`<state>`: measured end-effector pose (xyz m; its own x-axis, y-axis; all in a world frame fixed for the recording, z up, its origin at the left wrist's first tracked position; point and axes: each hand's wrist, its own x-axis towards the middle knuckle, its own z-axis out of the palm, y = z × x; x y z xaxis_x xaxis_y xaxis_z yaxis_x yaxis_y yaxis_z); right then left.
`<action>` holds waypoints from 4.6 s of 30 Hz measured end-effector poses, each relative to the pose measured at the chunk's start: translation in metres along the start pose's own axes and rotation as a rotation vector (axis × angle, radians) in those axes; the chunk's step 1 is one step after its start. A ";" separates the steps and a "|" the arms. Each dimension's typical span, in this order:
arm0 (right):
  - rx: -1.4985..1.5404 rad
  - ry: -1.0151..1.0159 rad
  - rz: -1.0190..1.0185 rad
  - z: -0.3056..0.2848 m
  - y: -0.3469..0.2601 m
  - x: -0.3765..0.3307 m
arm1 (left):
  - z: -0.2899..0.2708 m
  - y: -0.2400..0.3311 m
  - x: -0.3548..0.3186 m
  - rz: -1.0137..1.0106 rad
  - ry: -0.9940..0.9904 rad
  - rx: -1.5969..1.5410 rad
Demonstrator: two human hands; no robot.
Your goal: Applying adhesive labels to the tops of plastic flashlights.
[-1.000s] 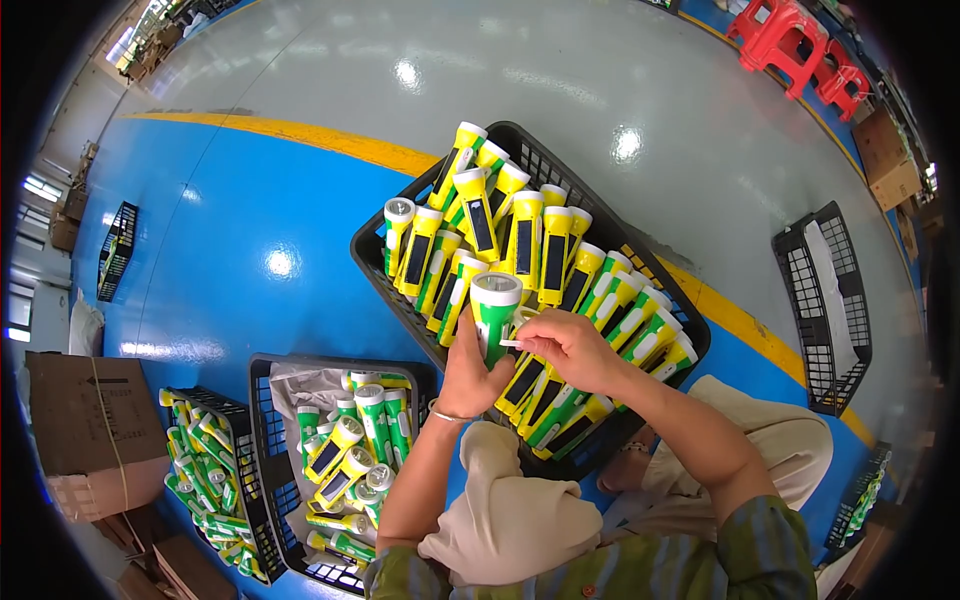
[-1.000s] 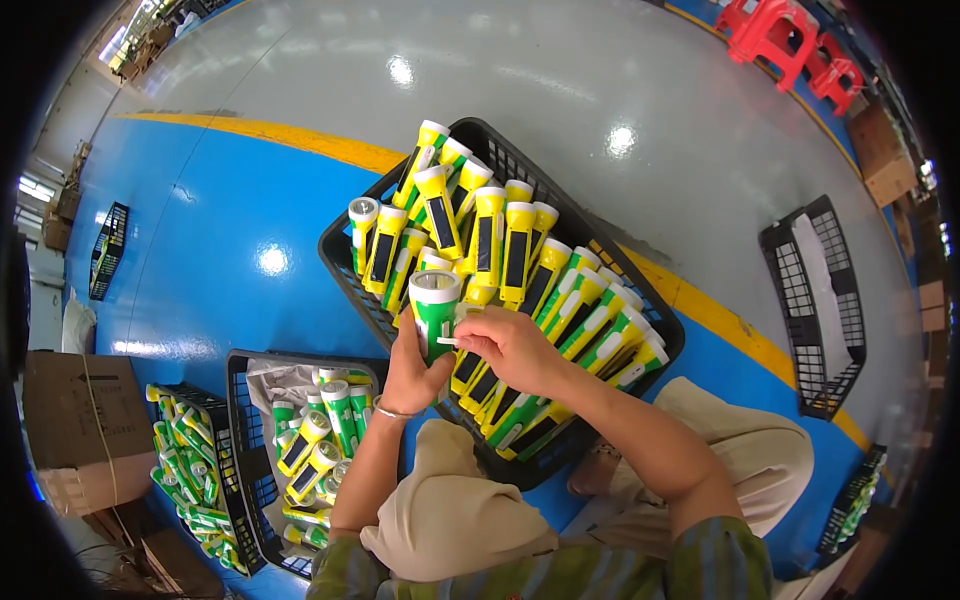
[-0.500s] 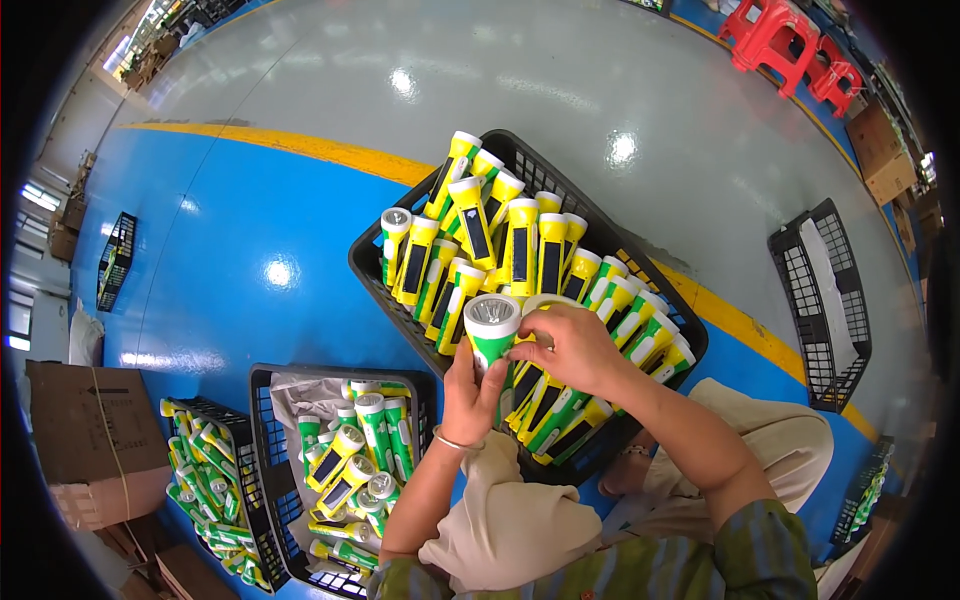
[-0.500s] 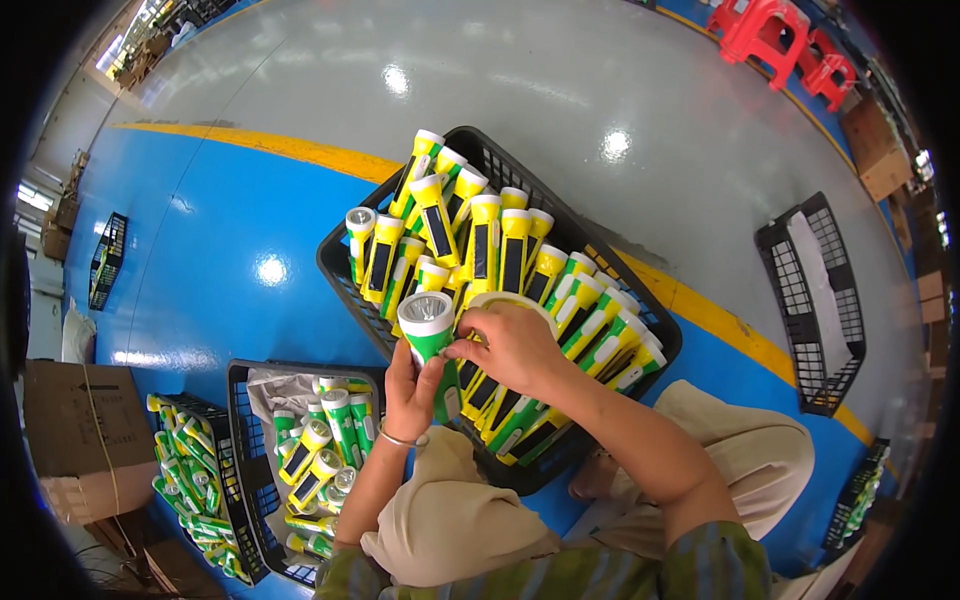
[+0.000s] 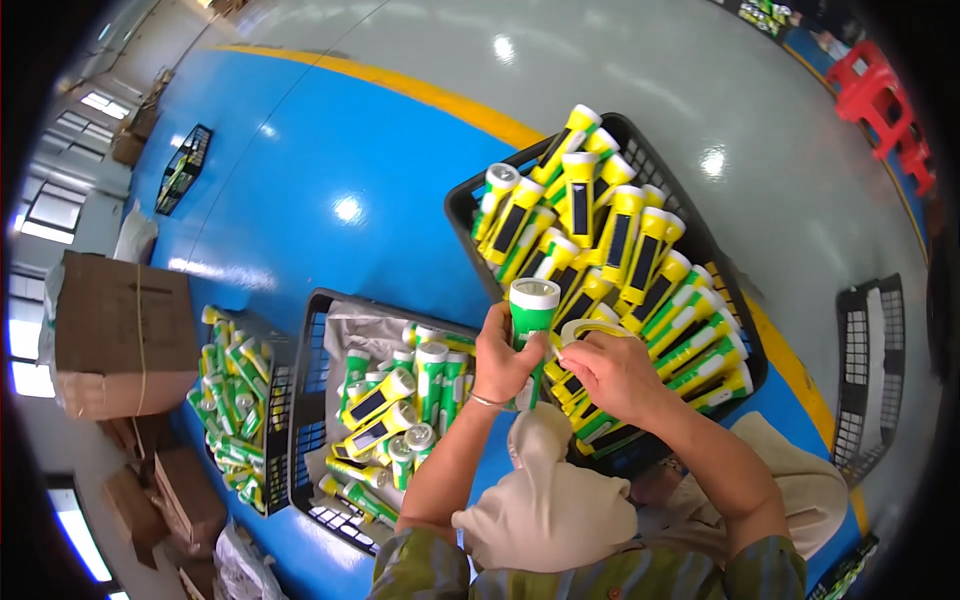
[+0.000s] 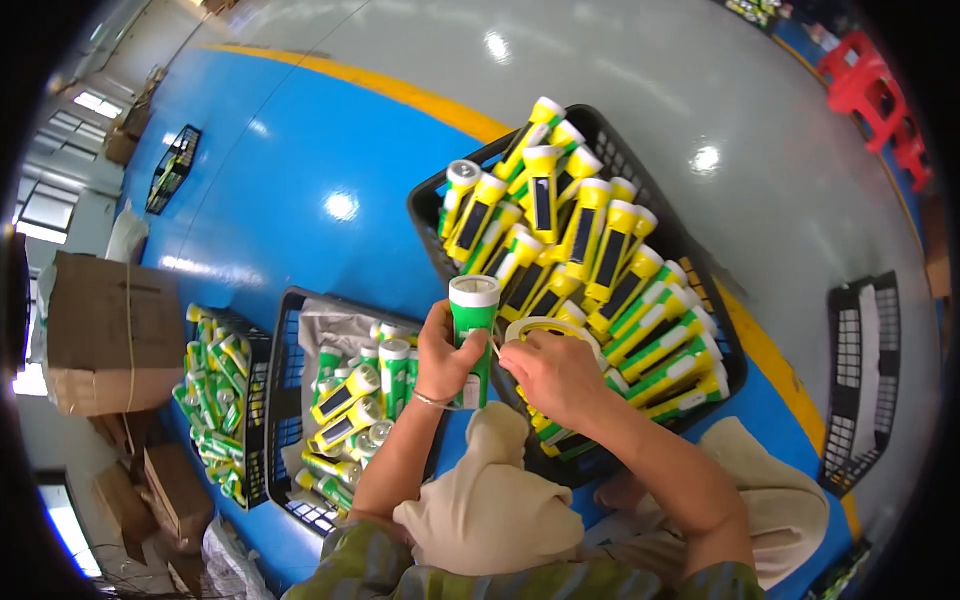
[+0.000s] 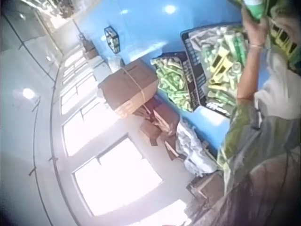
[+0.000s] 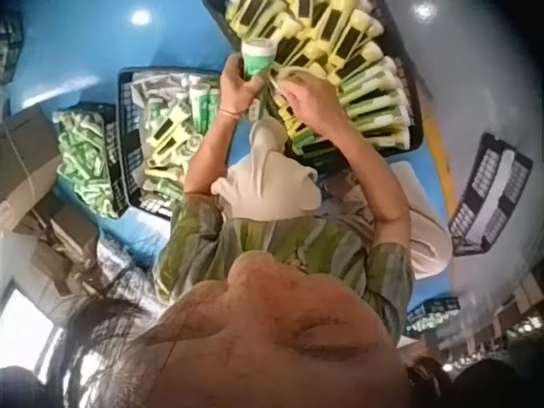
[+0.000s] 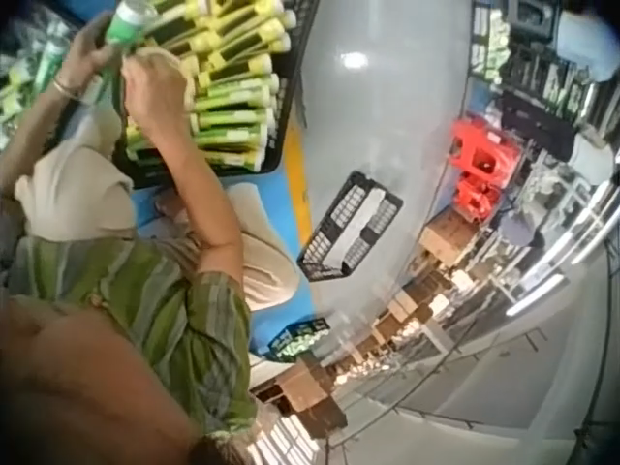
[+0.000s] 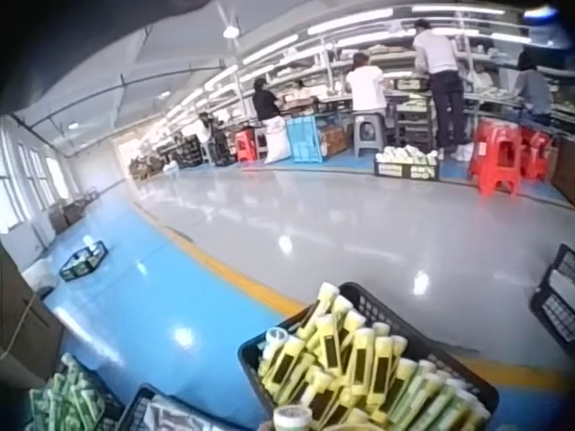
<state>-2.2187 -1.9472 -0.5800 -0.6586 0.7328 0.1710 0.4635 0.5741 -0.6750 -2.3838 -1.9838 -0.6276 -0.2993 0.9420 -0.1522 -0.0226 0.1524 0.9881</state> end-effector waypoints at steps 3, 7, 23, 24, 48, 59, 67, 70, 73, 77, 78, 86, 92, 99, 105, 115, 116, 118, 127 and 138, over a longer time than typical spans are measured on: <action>0.023 -0.035 -0.032 0.013 -0.007 0.004 | -0.030 -0.005 0.001 0.020 0.036 0.201; 0.142 -0.079 -0.090 0.024 -0.009 0.006 | -0.091 -0.024 0.027 -0.001 0.286 0.212; 0.212 0.098 0.206 -0.005 0.067 0.001 | -0.099 -0.043 0.133 0.500 0.393 1.514; 0.193 0.151 0.170 -0.009 0.072 0.002 | -0.068 -0.043 0.146 0.633 0.387 1.462; 0.142 0.352 0.225 -0.065 0.110 -0.009 | 0.100 -0.055 0.163 -0.106 -0.243 -0.148; 0.317 0.228 0.159 -0.061 0.070 -0.008 | 0.086 0.026 0.053 -0.082 -0.595 -0.324; 0.253 0.233 0.128 -0.059 0.051 -0.003 | 0.074 0.026 0.036 0.063 -0.505 -0.258; 0.194 0.213 0.197 -0.059 0.044 0.000 | 0.072 0.022 0.032 0.205 -0.415 -0.137; 0.059 0.176 0.217 -0.061 0.039 0.001 | 0.072 0.016 0.029 0.291 -0.276 -0.031; -0.129 0.134 0.324 -0.062 0.034 -0.001 | 0.069 0.012 0.028 0.460 -0.216 0.091; -0.045 0.137 0.245 -0.062 0.034 -0.001 | 0.067 0.013 0.028 0.375 -0.247 -0.007; 0.172 0.162 0.187 -0.064 0.030 0.001 | 0.059 0.031 0.025 -0.036 -0.493 -0.460; 0.146 0.072 0.232 -0.064 0.029 -0.001 | 0.051 0.037 0.027 -0.069 -0.484 -0.387; 0.065 0.071 0.160 -0.031 0.010 0.003 | 0.033 0.000 0.017 0.183 -0.023 0.216; 0.222 -0.236 -0.154 0.019 -0.018 -0.016 | -0.136 -0.070 0.014 -0.033 0.678 0.559; 0.218 -0.033 0.092 0.006 0.039 -0.009 | -0.193 -0.081 0.026 0.440 0.606 1.411; 0.212 -0.026 0.104 0.005 0.041 -0.008 | -0.156 -0.076 0.046 0.460 0.407 1.326; 0.215 -0.022 0.113 0.001 0.046 -0.006 | -0.079 -0.073 0.080 0.423 0.128 0.966; 0.199 0.183 0.249 -0.034 0.073 -0.025 | 0.041 -0.098 0.123 -0.079 -0.246 0.524; 0.337 0.148 0.175 -0.024 0.073 -0.013 | 0.056 -0.015 0.041 -0.376 -0.536 -0.567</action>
<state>-2.1617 -1.9061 -0.6140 -0.4837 0.8673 0.1175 0.3244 0.3023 -0.8963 -2.3425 -1.9311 -0.6504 0.3103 0.8947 -0.3214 -0.5452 0.4444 0.7108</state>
